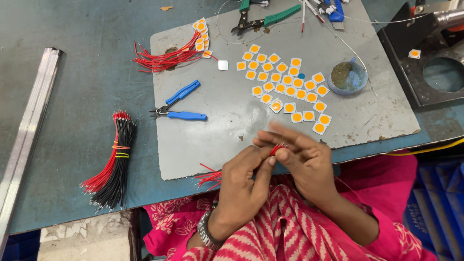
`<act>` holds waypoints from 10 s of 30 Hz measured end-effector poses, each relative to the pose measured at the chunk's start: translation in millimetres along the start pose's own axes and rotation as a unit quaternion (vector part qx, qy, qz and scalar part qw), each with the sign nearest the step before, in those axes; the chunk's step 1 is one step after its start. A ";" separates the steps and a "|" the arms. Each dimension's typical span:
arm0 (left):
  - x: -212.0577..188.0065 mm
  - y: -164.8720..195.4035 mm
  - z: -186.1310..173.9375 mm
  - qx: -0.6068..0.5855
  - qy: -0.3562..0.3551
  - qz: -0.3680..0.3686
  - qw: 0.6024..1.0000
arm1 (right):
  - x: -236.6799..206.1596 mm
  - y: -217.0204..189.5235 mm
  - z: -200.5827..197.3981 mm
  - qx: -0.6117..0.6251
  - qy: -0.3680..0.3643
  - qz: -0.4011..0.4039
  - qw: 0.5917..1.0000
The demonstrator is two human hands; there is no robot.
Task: The person solders red wires to small square LED modules using a soldering iron and solder. They then strip the ends of a bundle of red wires with wire cutters and dip the stripped ends into a small container of flux.
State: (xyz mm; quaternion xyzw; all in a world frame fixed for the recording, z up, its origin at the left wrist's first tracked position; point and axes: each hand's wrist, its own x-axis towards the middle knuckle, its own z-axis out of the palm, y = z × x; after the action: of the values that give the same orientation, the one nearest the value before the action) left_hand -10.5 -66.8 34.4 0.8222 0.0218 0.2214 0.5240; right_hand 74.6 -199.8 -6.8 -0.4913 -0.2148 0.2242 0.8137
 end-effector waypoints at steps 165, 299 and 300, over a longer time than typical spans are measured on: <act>-23.2 2.7 -1.2 0.004 -0.171 0.013 0.985 | 6.8 -56.3 -35.5 0.009 0.108 -0.104 0.989; 1.3 16.0 7.1 0.062 -0.224 -0.109 0.967 | -41.7 -43.8 -60.7 -0.492 -0.102 -0.233 0.832; 1.0 16.4 7.6 0.062 -0.222 -0.114 0.966 | -41.6 -44.3 -60.3 -0.495 -0.102 -0.235 0.830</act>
State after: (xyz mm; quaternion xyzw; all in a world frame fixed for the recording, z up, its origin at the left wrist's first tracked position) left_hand -9.9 -80.4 46.4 0.8737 0.0122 -0.0297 0.4854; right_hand 82.2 -284.6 1.9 -0.7375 -0.4876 -0.0619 0.4631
